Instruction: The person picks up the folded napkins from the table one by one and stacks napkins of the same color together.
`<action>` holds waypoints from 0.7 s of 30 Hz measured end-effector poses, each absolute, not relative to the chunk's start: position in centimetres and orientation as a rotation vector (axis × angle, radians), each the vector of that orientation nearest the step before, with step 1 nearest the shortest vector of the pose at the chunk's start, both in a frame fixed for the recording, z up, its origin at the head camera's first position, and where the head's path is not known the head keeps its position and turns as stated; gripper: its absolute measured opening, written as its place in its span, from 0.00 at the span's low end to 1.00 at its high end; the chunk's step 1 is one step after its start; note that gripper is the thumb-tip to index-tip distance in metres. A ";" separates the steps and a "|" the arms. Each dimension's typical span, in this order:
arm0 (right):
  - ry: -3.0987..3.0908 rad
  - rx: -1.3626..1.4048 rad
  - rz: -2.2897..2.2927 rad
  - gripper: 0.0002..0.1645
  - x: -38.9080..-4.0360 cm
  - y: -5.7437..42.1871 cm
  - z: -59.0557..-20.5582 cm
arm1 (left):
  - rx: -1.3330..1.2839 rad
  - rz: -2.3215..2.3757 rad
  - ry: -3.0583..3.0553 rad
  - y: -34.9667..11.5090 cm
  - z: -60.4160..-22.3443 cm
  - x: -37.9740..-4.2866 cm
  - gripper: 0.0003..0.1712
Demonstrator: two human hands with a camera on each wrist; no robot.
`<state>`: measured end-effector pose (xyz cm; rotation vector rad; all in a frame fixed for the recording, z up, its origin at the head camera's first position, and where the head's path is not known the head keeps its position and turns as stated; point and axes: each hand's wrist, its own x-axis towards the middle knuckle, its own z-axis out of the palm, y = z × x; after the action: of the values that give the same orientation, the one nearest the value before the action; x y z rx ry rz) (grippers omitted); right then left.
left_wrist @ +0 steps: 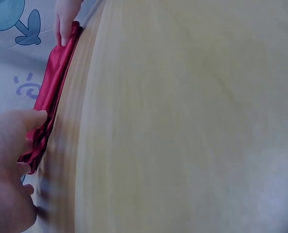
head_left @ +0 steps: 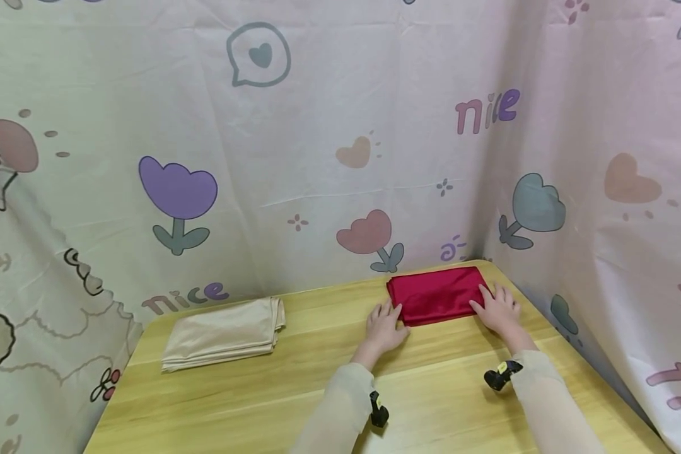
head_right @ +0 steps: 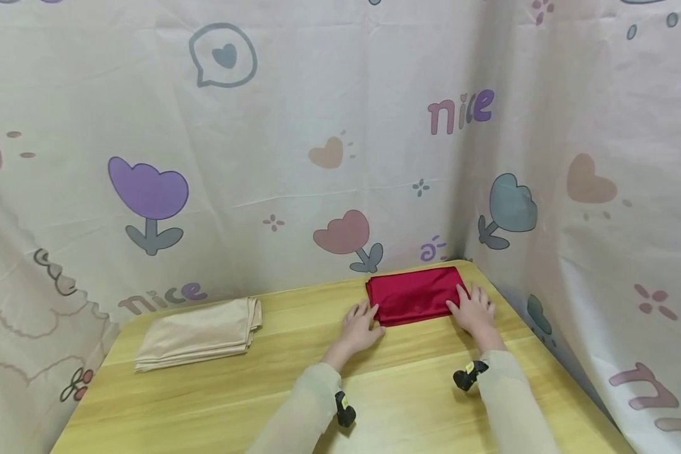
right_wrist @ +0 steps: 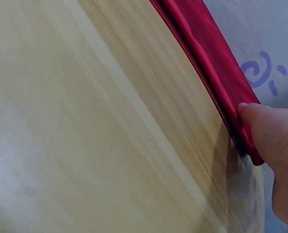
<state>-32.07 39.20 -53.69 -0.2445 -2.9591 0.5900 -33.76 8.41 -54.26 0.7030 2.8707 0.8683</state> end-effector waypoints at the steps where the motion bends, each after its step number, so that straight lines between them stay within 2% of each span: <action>1: -2.960 -0.244 0.599 0.41 -31.9 39.2 -53.6 | 0.700 0.865 2.877 8.3 -54.2 -33.7 0.37; 21: -2.898 -0.243 0.761 0.43 -27.0 40.0 -54.1 | 0.607 0.918 2.870 4.3 -53.9 -30.3 0.39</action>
<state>-26.99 39.97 -54.07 -0.2432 -2.8979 0.7611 -30.25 4.28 -53.95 0.6068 2.8701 0.9176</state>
